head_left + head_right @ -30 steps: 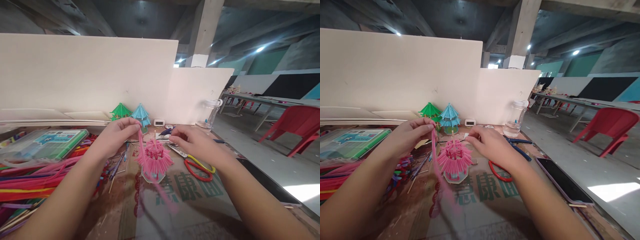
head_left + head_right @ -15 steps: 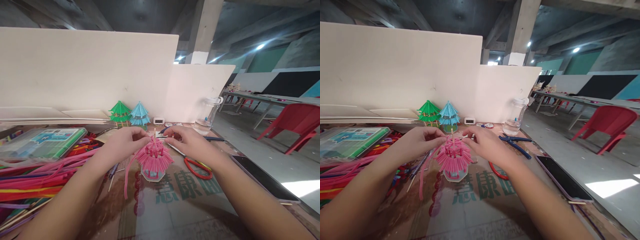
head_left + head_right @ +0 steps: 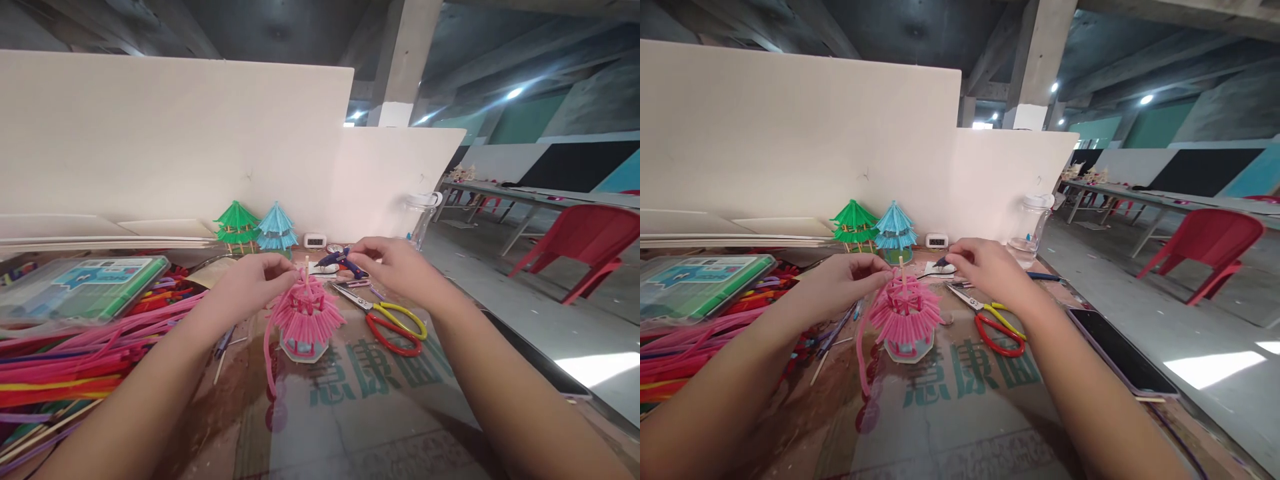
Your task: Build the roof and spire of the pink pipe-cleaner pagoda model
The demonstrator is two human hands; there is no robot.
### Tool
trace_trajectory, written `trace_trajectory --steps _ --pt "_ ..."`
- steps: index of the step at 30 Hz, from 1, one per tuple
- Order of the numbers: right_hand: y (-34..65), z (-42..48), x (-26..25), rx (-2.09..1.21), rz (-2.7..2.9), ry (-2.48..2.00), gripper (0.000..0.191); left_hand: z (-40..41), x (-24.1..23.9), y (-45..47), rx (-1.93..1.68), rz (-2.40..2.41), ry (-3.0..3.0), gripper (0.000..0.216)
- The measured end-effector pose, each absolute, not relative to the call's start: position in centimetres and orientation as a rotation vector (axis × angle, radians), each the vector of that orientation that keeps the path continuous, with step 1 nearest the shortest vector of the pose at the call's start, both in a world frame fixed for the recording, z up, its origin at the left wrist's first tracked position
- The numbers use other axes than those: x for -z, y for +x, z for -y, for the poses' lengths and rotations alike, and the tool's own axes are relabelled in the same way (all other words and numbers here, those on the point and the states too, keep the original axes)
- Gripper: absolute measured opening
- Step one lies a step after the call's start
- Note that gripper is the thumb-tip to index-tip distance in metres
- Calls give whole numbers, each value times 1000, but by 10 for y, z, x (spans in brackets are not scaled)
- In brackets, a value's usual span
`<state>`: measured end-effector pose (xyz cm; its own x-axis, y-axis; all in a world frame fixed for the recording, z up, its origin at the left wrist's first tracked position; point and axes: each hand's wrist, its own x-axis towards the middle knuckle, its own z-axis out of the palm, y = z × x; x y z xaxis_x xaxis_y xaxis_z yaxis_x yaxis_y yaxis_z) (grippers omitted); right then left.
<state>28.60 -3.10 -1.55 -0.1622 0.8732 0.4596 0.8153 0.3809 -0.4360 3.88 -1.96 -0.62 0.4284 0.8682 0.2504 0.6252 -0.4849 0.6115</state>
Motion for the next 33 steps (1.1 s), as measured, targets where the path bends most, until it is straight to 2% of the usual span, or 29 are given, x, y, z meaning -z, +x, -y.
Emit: trace_trajectory --steps 5,10,13,20,26,33 --pt "317 -6 42 -162 1821 -1687 20 19 1 33 -773 -1256 2255 36" --pt "322 -45 98 -224 1722 -1738 45 20 -1 30 -744 -1236 2233 32" --pt "321 -60 118 -224 1654 -1728 48 19 0 28 -749 -1182 2199 30" --pt "335 -89 114 -291 1600 -1749 35 20 -1 26 -755 -1076 2152 30" --pt "321 -100 124 -479 1720 -1808 35 21 -4 26 -808 -1108 2114 29" --pt "308 -99 123 -512 1671 -1849 34 21 -4 21 -757 -1134 2148 35"
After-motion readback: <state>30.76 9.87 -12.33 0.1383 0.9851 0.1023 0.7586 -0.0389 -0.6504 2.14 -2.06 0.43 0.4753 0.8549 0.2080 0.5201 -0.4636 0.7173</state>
